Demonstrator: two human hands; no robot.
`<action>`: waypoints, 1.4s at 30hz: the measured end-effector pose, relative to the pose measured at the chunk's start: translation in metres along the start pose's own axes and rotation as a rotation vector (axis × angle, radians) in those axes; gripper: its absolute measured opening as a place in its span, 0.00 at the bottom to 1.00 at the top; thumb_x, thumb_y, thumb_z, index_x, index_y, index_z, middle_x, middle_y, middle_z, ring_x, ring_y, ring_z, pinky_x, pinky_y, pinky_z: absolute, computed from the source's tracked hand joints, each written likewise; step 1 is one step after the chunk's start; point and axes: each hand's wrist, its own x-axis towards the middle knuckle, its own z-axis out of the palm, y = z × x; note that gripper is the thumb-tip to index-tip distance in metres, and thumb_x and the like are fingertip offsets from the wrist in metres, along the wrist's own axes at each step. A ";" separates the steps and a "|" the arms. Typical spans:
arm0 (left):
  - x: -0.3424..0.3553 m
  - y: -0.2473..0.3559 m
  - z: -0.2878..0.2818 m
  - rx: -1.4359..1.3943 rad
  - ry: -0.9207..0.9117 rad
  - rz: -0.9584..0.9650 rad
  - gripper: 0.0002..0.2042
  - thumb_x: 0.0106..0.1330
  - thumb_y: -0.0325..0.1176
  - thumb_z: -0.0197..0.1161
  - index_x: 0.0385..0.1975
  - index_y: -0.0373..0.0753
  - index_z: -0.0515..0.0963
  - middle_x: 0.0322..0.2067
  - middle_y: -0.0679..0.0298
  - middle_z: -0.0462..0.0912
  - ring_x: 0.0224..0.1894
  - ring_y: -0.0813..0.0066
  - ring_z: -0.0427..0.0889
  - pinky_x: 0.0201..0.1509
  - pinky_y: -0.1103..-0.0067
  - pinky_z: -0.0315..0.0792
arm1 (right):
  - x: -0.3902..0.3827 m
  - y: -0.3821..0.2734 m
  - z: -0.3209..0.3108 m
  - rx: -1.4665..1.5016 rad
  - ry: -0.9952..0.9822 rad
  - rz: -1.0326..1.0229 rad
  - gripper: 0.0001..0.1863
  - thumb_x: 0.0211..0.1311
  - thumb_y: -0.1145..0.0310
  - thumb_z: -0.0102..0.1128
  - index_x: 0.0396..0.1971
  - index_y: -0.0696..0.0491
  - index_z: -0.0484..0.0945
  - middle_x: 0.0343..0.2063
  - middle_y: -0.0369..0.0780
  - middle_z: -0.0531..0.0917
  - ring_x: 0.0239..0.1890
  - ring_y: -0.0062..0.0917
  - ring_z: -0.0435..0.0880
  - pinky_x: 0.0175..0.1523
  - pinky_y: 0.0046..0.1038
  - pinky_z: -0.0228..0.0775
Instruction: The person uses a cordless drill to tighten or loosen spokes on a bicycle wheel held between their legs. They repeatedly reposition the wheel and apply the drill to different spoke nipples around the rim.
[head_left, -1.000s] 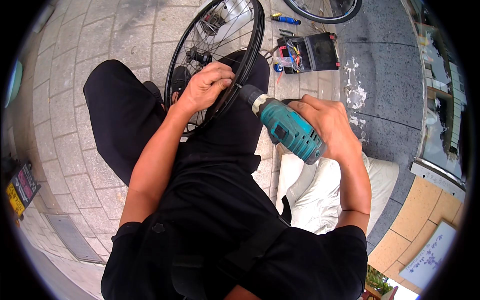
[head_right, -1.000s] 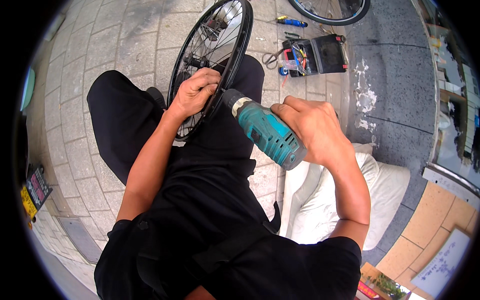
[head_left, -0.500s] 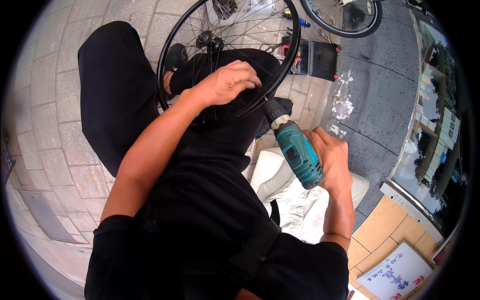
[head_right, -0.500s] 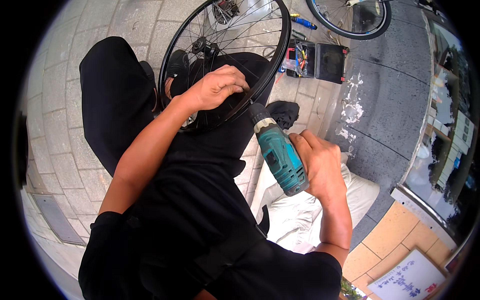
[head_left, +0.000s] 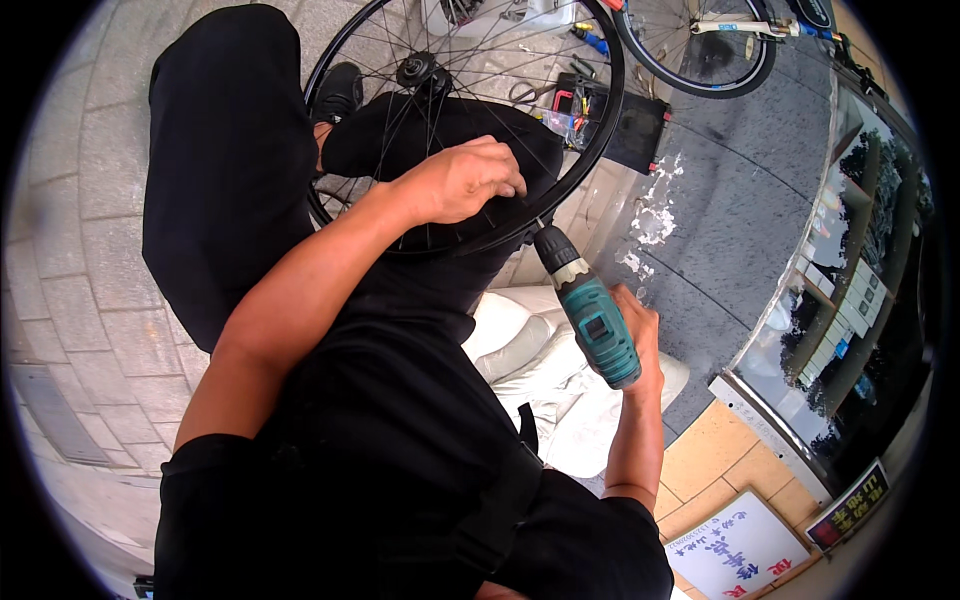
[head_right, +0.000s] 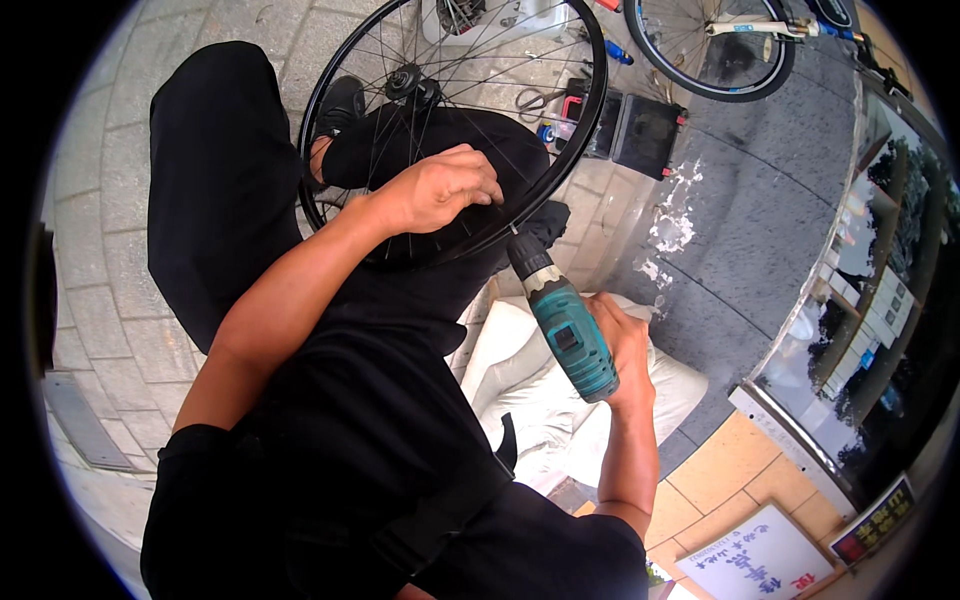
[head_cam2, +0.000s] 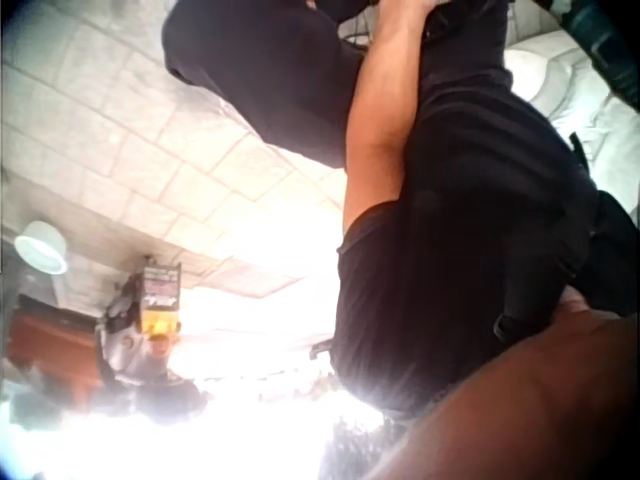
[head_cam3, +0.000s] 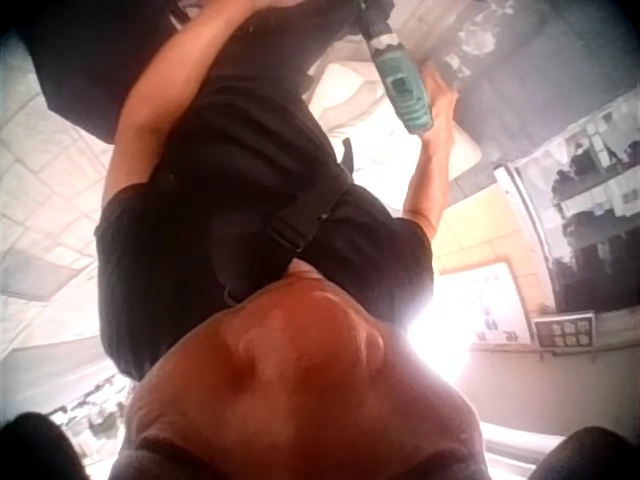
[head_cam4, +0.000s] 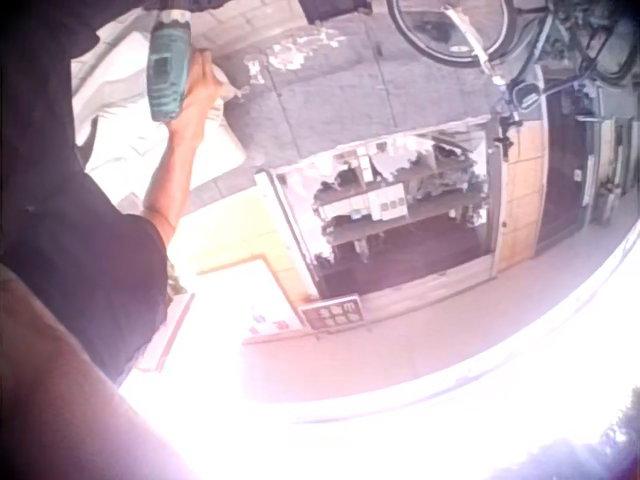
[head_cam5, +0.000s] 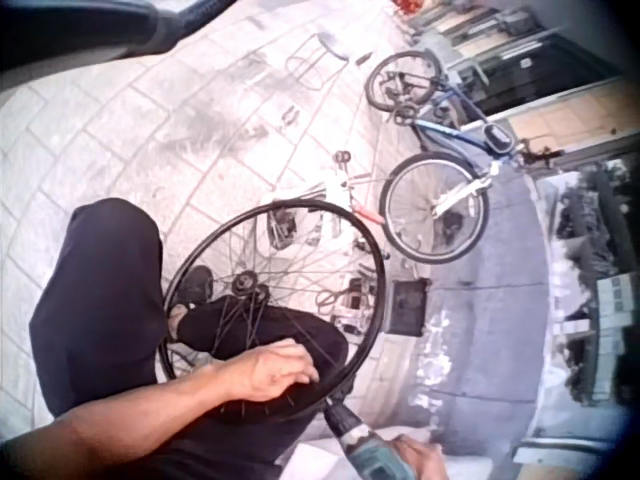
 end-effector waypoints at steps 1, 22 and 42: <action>0.000 0.000 0.000 -0.003 0.002 0.000 0.10 0.64 0.16 0.67 0.40 0.37 0.86 0.39 0.62 0.86 0.47 0.59 0.82 0.53 0.68 0.78 | -0.001 0.004 0.002 0.029 0.003 0.005 0.14 0.46 0.76 0.73 0.35 0.56 0.82 0.29 0.40 0.79 0.25 0.37 0.83 0.32 0.33 0.76; 0.000 0.006 0.002 0.006 0.050 -0.014 0.09 0.63 0.16 0.68 0.38 0.38 0.86 0.39 0.63 0.86 0.45 0.61 0.83 0.49 0.70 0.80 | 0.002 0.015 -0.001 0.059 -0.109 0.053 0.13 0.46 0.78 0.69 0.34 0.52 0.79 0.30 0.38 0.78 0.29 0.34 0.81 0.37 0.32 0.77; -0.001 0.011 -0.002 0.005 0.057 -0.037 0.10 0.62 0.15 0.68 0.38 0.38 0.87 0.40 0.64 0.87 0.47 0.61 0.83 0.50 0.71 0.81 | 0.000 0.014 -0.001 0.014 -0.116 0.042 0.11 0.47 0.80 0.68 0.32 0.53 0.79 0.29 0.39 0.79 0.29 0.34 0.81 0.38 0.32 0.77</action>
